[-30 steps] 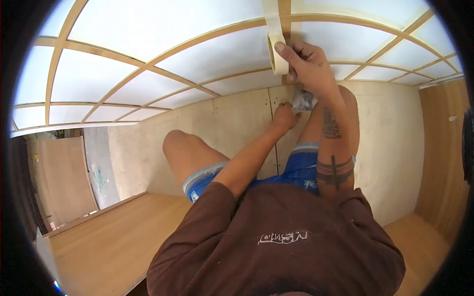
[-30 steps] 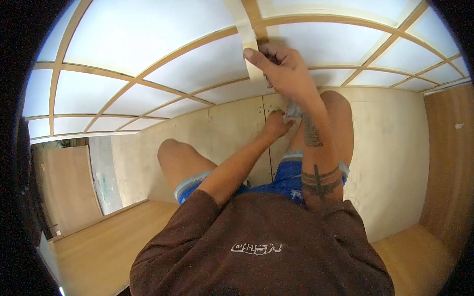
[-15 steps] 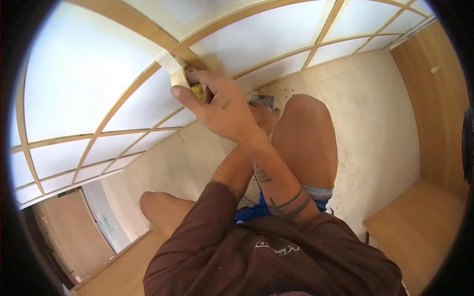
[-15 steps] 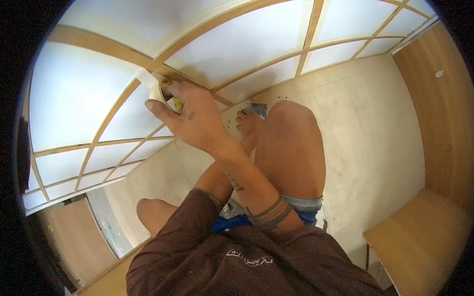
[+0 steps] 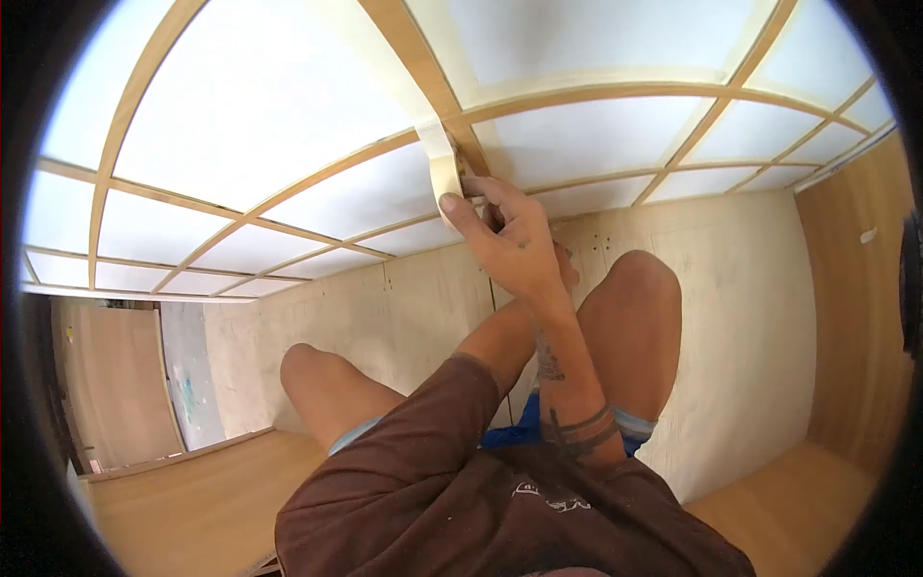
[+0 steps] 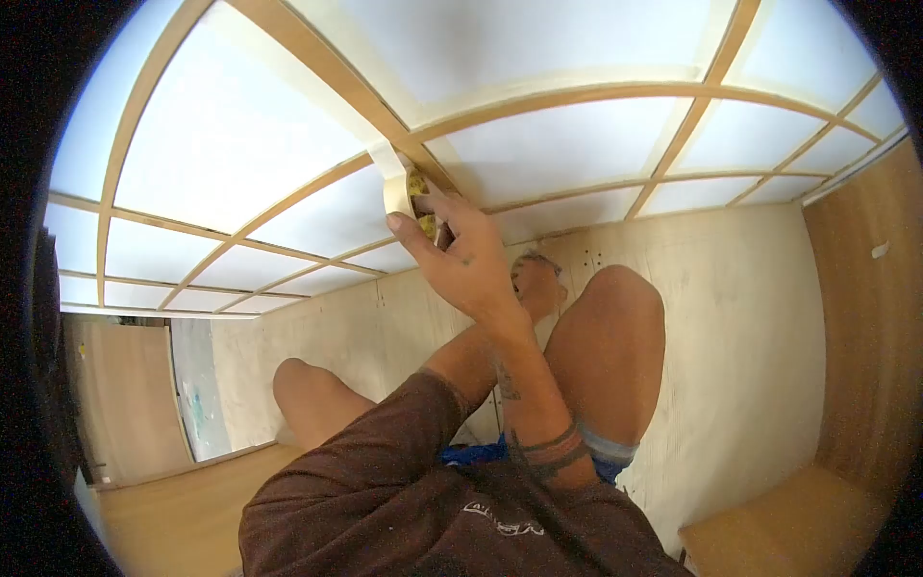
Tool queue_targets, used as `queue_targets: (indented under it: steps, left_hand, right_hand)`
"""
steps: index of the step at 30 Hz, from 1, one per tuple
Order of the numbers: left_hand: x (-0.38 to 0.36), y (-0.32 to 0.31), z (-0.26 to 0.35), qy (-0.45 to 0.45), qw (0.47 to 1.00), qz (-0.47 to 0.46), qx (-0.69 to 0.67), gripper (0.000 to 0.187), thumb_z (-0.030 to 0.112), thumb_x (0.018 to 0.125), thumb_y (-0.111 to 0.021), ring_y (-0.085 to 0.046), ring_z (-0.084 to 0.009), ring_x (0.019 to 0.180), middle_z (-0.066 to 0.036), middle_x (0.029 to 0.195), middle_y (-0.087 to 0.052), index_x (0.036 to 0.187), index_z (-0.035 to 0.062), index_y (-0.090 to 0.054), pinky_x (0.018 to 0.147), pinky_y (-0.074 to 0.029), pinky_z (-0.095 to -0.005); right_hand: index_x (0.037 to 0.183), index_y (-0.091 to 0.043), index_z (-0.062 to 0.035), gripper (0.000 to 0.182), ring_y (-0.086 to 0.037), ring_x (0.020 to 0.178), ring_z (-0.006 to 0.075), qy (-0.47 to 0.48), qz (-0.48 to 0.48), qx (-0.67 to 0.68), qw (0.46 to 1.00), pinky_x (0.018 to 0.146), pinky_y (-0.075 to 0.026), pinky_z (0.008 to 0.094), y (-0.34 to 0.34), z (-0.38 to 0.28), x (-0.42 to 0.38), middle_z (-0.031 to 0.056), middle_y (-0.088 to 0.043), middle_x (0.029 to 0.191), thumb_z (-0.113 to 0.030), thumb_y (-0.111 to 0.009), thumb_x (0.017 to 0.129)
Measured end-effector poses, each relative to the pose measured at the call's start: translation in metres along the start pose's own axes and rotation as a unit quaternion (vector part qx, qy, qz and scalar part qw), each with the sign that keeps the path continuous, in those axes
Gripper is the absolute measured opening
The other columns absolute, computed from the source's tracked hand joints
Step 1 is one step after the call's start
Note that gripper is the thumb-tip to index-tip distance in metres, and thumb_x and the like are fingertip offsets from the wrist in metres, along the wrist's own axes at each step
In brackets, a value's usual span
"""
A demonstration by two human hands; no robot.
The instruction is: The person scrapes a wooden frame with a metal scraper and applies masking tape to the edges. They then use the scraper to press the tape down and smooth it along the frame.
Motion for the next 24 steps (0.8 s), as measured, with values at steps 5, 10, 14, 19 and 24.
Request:
queue_targets:
  steps: [5, 10, 14, 19, 24]
  left_hand:
    - [0.004, 0.006, -0.006, -0.024, 0.999, 0.017, -0.029, 0.097, 0.039, 0.08, -0.08, -0.051, -0.0422, 0.132, -0.031, 0.145, -0.046, 0.147, -0.0164, -0.036, 0.106, -0.048, -0.0559]
    - [0.003, 0.025, -0.03, -0.11, 0.989, 0.025, -0.091, 0.087, 0.035, 0.084, -0.076, -0.055, -0.0383, 0.131, -0.028, 0.146, -0.05, 0.149, -0.0112, -0.041, 0.106, -0.049, -0.0512]
    - [-0.031, 0.077, -0.096, -0.267, 0.701, 0.02, -0.661, 0.08, 0.033, 0.087, -0.073, -0.058, -0.0352, 0.131, -0.026, 0.147, -0.053, 0.15, -0.007, -0.045, 0.106, -0.051, -0.0474]
    - [-0.127, 0.158, -0.227, 0.031, 0.859, -0.16, -0.485, 0.047, 0.016, 0.089, -0.06, -0.07, -0.03, 0.112, -0.016, 0.121, -0.072, 0.132, -0.0028, -0.065, 0.099, -0.054, -0.0443]
    - [-0.225, 0.277, -0.253, -0.052, 0.604, -0.159, -0.779, 0.041, 0.012, 0.09, -0.072, -0.07, -0.0239, 0.11, -0.012, 0.117, -0.072, 0.127, -0.0026, -0.065, 0.097, -0.057, -0.0417]
  right_hand:
    - [0.113, -0.076, 0.0028, 0.036, -0.038, 0.062, 0.0038, 0.027, -0.011, -0.018, 0.999, 0.054, -0.032, 0.0243, -0.001, 0.003, 0.002, -0.0063, -0.051, 0.068, -0.029, -0.08, 0.096]
    - [0.113, -0.076, 0.0011, 0.032, -0.04, 0.063, 0.0039, -0.002, -0.06, -0.04, 0.997, 0.055, -0.035, 0.0247, -0.001, -0.01, 0.006, -0.0055, -0.056, 0.071, -0.027, -0.079, 0.097]
    - [0.113, -0.075, 0.0004, 0.03, -0.045, 0.065, 0.0037, 0.004, -0.054, -0.07, 0.996, 0.058, -0.04, 0.0253, 0.002, 0.028, 0.011, -0.0039, -0.064, 0.076, -0.026, -0.079, 0.098]
    - [0.115, -0.077, 0.0, 0.039, -0.041, 0.06, 0.005, -0.028, -0.111, -0.028, 0.993, 0.054, -0.035, 0.0271, 0.006, 0.012, 0.011, -0.0033, -0.055, 0.069, -0.033, -0.084, 0.094]
    - [0.112, -0.078, -0.0026, 0.029, -0.041, 0.061, 0.0023, -0.02, -0.111, -0.025, 0.993, 0.055, -0.034, 0.0244, 0.004, 0.005, 0.019, -0.0071, -0.055, 0.07, -0.026, -0.082, 0.096]
Point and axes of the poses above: each hand's wrist, its own x-axis towards the middle knuckle, its own y-axis out of the back of the hand, z = x × y, the point moved 5 cm from there along x, towards the middle knuckle
